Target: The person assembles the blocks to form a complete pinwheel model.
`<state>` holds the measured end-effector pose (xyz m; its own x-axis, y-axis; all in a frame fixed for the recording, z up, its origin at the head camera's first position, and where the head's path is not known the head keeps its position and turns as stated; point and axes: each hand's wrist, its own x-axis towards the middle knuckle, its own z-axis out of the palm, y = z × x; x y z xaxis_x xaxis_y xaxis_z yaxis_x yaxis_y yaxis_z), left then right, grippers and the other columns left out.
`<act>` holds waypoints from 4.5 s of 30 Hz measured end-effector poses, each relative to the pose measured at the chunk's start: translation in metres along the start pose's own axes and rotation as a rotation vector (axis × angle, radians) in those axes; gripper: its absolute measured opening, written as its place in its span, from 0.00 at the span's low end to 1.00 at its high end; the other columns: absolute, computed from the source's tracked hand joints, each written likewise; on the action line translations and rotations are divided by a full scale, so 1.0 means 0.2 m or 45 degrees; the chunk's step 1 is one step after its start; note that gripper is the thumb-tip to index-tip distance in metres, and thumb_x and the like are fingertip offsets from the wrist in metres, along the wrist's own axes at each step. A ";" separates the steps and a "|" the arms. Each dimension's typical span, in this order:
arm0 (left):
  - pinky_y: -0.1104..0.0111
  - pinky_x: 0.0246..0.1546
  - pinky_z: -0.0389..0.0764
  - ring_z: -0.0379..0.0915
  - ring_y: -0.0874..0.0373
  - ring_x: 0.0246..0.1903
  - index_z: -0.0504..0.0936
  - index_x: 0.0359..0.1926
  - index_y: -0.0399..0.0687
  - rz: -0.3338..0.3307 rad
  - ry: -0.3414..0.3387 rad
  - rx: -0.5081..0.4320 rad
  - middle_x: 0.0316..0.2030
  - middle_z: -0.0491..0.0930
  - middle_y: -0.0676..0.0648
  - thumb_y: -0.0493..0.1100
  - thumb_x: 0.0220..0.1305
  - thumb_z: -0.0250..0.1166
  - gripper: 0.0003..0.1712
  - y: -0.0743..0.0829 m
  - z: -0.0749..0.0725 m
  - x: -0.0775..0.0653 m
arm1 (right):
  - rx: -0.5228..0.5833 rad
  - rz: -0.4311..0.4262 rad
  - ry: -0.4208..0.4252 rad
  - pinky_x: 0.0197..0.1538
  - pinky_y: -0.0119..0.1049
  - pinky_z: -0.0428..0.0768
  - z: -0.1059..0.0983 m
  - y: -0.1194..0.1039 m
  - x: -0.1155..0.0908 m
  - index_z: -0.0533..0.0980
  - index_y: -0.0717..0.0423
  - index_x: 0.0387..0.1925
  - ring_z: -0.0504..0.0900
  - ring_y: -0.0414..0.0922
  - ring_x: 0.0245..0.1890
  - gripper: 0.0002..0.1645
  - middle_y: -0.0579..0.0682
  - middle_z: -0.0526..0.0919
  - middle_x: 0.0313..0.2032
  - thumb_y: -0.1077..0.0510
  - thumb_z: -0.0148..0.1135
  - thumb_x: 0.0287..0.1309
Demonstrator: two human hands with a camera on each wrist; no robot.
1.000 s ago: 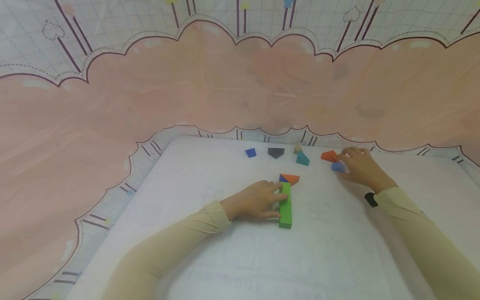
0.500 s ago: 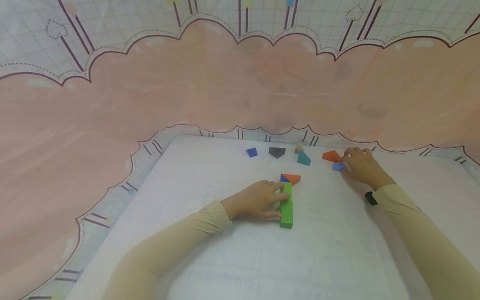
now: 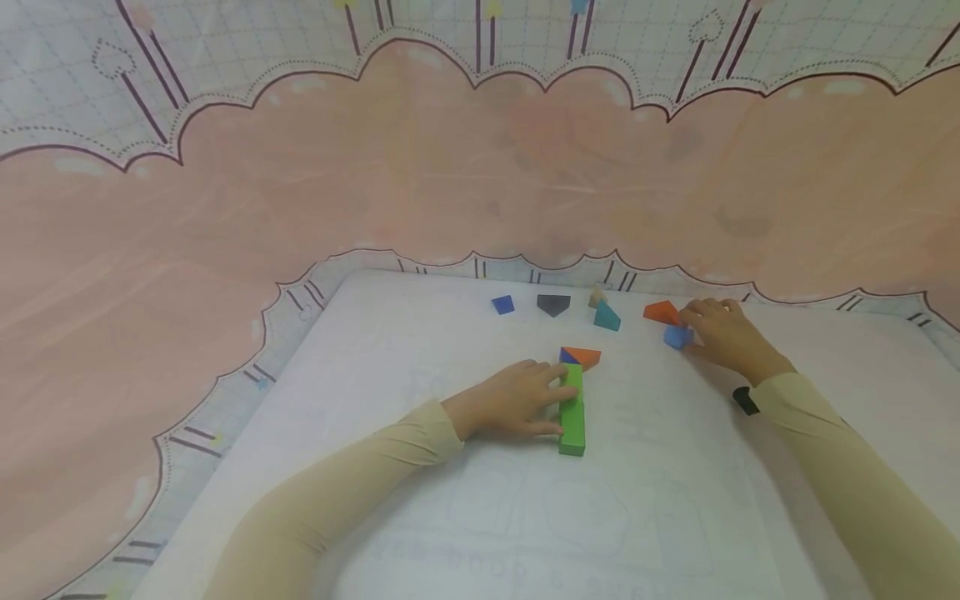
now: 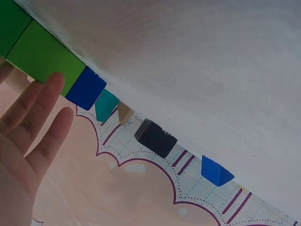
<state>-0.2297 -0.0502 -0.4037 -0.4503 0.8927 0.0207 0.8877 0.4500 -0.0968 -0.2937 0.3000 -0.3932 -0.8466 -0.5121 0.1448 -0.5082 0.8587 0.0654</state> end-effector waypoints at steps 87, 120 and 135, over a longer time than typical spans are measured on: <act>0.63 0.54 0.73 0.71 0.56 0.51 0.67 0.58 0.57 0.013 0.006 0.014 0.57 0.68 0.46 0.66 0.62 0.53 0.29 -0.02 0.02 0.01 | -0.187 -0.482 -0.021 0.56 0.56 0.74 0.03 -0.46 0.42 0.79 0.52 0.45 0.79 0.54 0.51 0.19 0.53 0.84 0.43 0.61 0.69 0.49; 0.64 0.56 0.72 0.72 0.56 0.50 0.67 0.58 0.57 0.005 -0.004 -0.011 0.58 0.68 0.45 0.66 0.62 0.53 0.29 -0.01 0.01 0.01 | -0.152 -0.556 -0.029 0.64 0.59 0.65 0.04 -0.51 0.45 0.80 0.47 0.45 0.78 0.50 0.49 0.20 0.49 0.84 0.43 0.64 0.69 0.48; 0.64 0.56 0.72 0.72 0.57 0.50 0.67 0.58 0.58 0.002 -0.003 -0.004 0.58 0.68 0.46 0.66 0.62 0.53 0.29 -0.01 0.01 0.01 | -0.156 -0.572 -0.038 0.63 0.60 0.65 0.02 -0.51 0.44 0.81 0.46 0.45 0.79 0.49 0.47 0.21 0.49 0.84 0.40 0.66 0.69 0.47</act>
<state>-0.2326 -0.0499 -0.4052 -0.4490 0.8933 0.0181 0.8888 0.4486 -0.0935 -0.3172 0.1661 -0.3920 -0.5518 -0.8327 0.0467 -0.8048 0.5464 0.2318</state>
